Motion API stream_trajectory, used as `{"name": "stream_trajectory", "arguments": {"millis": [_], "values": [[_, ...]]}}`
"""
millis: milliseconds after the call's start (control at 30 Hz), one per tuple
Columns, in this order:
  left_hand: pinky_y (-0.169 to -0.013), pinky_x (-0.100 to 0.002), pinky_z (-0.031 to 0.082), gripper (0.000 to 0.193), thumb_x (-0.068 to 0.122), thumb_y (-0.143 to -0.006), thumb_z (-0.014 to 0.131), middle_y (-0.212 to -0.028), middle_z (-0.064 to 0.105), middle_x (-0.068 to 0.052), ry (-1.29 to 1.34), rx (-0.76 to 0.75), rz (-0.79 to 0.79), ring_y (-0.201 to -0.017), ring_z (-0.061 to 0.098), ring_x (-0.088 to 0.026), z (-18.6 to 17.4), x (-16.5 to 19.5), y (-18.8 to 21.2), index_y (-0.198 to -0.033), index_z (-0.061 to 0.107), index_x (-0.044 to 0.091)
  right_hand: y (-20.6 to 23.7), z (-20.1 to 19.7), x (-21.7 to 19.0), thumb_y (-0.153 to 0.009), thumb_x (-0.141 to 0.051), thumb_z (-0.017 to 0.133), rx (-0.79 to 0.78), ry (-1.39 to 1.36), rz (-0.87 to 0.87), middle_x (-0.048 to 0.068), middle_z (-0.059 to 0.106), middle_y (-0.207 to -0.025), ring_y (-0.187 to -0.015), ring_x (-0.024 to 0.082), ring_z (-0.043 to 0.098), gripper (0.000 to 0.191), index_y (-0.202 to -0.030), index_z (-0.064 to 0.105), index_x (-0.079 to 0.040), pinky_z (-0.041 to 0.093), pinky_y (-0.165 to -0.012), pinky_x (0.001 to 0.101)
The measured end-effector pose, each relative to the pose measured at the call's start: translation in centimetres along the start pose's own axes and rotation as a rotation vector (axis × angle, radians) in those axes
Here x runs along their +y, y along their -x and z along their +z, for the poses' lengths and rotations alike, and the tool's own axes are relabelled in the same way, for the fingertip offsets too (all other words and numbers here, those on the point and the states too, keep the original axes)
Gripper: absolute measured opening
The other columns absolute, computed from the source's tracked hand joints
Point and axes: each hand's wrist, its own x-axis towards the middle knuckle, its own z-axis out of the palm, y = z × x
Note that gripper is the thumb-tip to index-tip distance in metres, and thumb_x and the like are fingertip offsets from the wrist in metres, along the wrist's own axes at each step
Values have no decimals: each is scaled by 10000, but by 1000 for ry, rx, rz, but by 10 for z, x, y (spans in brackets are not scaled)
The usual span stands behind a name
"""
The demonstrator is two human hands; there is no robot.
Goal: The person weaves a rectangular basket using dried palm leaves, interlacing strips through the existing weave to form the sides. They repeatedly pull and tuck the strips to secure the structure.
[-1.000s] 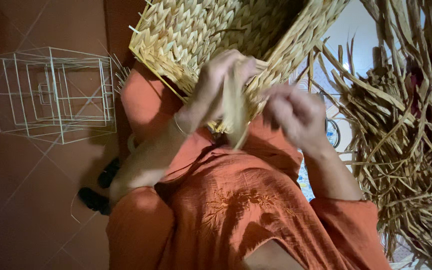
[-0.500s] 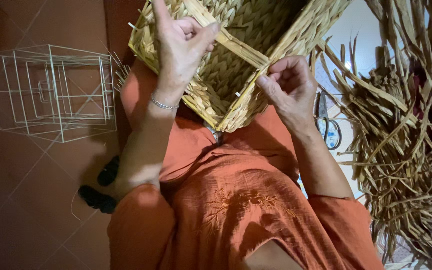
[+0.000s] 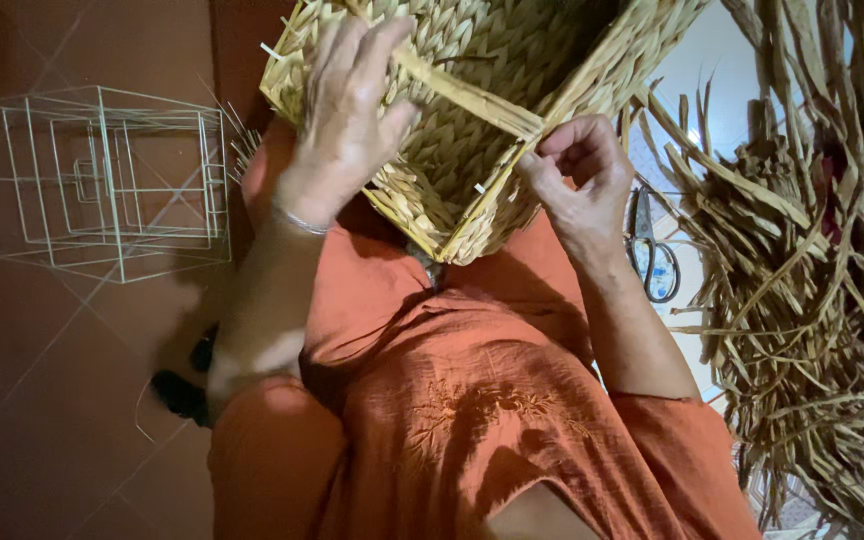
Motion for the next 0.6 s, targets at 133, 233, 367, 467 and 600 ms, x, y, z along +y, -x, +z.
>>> {"name": "stream_trajectory", "arguments": {"millis": [133, 233, 367, 467, 600], "values": [[-847, -465, 543, 204, 56, -944, 769, -970, 538, -117, -74, -46, -186, -973, 594, -319, 6, -1, 4, -1145, 737, 58, 2, 5, -1, -954, -55, 800, -14, -44, -43, -31, 592, -937, -830, 42, 548, 250, -1036, 564, -63, 476, -762, 195], [-707, -384, 641, 146, 102, -1046, 631, -982, 564, -95, 545, -175, -476, -853, 655, -251, 9, 5, 6, -1140, 709, 22, 3, 11, -2, -954, -69, 781, 15, 4, 25, -28, 593, -892, -785, 41, 542, 216, -1021, 576, -61, 458, -719, 191], [-723, -310, 694, 217, 86, -1071, 518, -1042, 728, -171, 1601, -259, -779, -829, 746, -211, 10, 20, 6, -1210, 635, -33, 4, 17, -3, -976, -63, 777, -4, -39, 7, -25, 597, -923, -812, 43, 549, 209, -1041, 578, -54, 466, -744, 193], [-728, -364, 704, 268, 22, -991, 669, -1097, 726, -178, 1667, -312, -760, -868, 759, -237, 9, 27, 1, -1242, 613, -51, 3, 18, -4, -989, -64, 767, -20, -22, -10, -24, 596, -923, -808, 42, 546, 200, -1053, 578, -52, 461, -735, 193], [-740, -329, 687, 350, 0, -907, 803, -1072, 752, -153, 1570, -336, -702, -885, 765, -213, 10, 34, -3, -1206, 625, -34, 4, 17, -5, -997, -62, 768, -33, -2, -33, -18, 604, -939, -822, 47, 560, 203, -1063, 576, -46, 475, -745, 197]]}}
